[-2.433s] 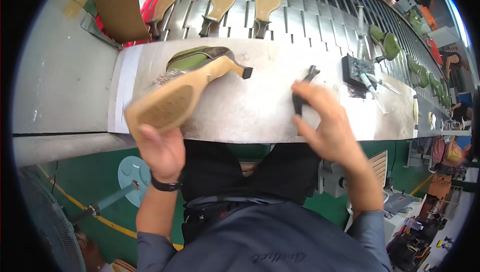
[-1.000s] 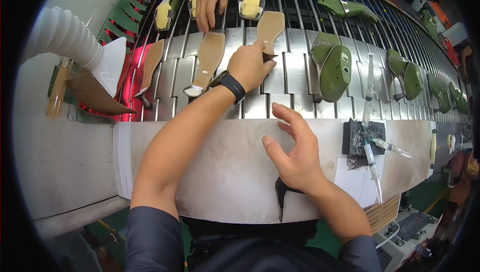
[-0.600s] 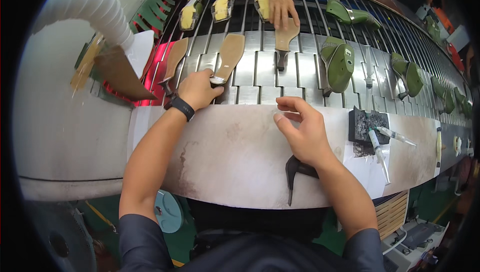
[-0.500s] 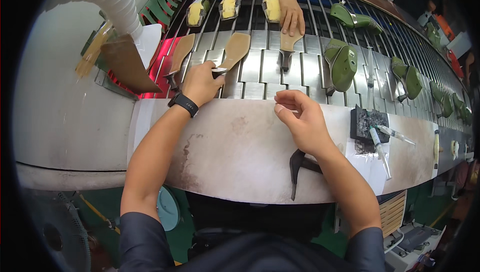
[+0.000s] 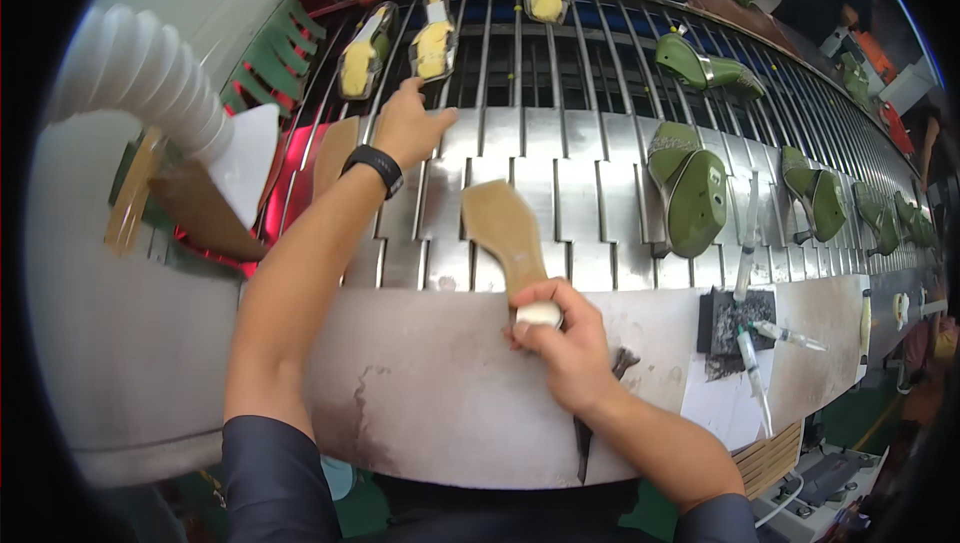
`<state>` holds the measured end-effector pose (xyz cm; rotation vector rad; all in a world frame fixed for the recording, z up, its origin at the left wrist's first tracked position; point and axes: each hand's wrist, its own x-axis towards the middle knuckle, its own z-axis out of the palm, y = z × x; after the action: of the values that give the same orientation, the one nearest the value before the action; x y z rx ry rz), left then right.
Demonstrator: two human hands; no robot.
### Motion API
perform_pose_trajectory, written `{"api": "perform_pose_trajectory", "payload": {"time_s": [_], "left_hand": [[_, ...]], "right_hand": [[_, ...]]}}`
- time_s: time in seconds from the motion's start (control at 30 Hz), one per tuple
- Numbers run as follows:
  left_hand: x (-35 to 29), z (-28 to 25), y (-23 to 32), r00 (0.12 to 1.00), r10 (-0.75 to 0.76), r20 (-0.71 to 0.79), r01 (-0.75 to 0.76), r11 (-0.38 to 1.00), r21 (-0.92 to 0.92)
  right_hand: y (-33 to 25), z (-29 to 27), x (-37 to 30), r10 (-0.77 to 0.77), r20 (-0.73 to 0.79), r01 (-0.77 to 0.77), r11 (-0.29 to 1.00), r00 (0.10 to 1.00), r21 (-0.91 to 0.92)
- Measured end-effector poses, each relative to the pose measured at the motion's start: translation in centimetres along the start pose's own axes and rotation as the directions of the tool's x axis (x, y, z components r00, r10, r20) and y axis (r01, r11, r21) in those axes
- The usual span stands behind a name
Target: The person assembles high-heeled shoes by picking shoe lasts and soles from a conveyor, pressing the soles onto the lasts by hand, tapping them with a hammer, and placing the assembled shoes back onto the conveyor.
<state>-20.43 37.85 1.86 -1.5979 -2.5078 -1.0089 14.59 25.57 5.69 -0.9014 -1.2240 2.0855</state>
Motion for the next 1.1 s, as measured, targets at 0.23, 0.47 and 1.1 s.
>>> {"api": "perform_pose_trajectory", "payload": {"time_s": [0.23, 0.47, 1.1], "left_hand": [[15.5, 7.2, -5.8, 0.906, -0.328, -0.268, 0.394, 0.886, 0.245], [10.1, 5.7, -0.7, 0.937, -0.32, -0.138, 0.339, 0.93, 0.144], [-42.8, -24.5, 5.0, 0.989, 0.121, 0.081, -0.127, 0.99, 0.069]], "right_hand": [[-0.1, 0.7, -1.2, -0.039, 0.013, 0.041, 0.976, 0.999, -0.213], [0.1, -0.5, -0.5, -0.211, 0.002, 0.205, 0.947, 0.978, -0.247], [6.1, 3.7, -11.9, -0.391, -0.036, 0.359, 0.873, 0.92, -0.329]]}}
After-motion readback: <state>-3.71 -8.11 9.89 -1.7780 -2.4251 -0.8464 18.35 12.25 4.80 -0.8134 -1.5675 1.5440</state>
